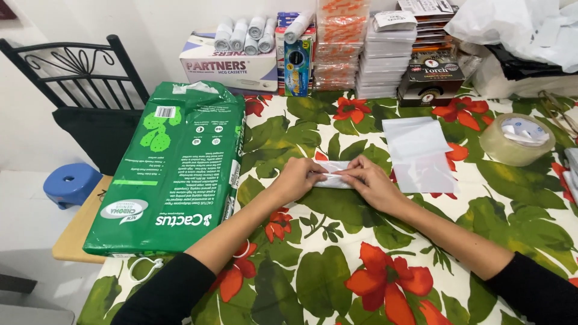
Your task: The person is smoothing out and folding individual plastic bags into small, neat rectangles on a table.
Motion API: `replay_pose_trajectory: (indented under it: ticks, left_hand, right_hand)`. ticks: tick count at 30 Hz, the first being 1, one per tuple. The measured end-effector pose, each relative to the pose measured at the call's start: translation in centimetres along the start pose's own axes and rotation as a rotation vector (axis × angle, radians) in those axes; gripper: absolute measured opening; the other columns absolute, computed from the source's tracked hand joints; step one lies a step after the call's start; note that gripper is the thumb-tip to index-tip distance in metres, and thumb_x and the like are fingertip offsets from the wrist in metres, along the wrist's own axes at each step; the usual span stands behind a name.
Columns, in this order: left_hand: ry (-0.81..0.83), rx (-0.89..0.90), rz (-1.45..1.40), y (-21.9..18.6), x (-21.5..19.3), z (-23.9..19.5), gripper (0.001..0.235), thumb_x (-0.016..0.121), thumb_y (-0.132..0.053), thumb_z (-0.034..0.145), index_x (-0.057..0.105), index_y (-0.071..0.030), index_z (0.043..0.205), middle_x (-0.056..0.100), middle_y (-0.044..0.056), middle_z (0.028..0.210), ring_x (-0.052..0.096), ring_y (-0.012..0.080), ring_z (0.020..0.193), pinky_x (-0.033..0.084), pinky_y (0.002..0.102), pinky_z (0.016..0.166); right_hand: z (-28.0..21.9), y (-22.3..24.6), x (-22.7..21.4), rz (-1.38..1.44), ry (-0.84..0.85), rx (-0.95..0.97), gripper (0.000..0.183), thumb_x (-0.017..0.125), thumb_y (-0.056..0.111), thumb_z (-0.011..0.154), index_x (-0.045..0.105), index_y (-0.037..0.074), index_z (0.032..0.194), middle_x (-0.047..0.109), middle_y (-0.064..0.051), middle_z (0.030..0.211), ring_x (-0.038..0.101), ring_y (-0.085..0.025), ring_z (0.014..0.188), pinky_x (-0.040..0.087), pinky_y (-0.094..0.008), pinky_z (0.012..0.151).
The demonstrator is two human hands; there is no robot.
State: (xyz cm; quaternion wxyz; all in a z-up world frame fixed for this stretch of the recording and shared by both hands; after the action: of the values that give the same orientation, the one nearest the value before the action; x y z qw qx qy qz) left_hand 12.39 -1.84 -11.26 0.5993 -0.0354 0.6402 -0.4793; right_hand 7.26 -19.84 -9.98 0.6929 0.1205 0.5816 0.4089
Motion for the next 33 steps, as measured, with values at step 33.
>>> replay_pose_trajectory:
  ticks: [33]
  left_hand:
    - [-0.099,0.265,0.306,-2.1,-0.9,-2.2,0.026,0.058,-0.013,0.083,0.064,-0.016,0.108,0.061,0.007,0.094,0.061,0.0295,0.087,0.046,0.042,0.075]
  right_hand:
    - [0.5,3.3,-1.4,-0.419,0.089,-0.170,0.014,0.058,0.018,0.087,0.066,0.012,0.097,0.069,-0.005,0.091,0.066,-0.021,0.088,0.046,-0.034,0.081]
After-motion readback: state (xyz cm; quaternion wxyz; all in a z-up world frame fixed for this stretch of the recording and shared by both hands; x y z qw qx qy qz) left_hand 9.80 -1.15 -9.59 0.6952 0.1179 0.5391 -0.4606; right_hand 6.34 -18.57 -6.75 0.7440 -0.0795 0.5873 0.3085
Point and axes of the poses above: each hand's wrist, its own z-axis towards the middle knuckle, its own x-axis out of the palm, y = z × x, the point moved 4 cm from there along z, towards the middle knuckle
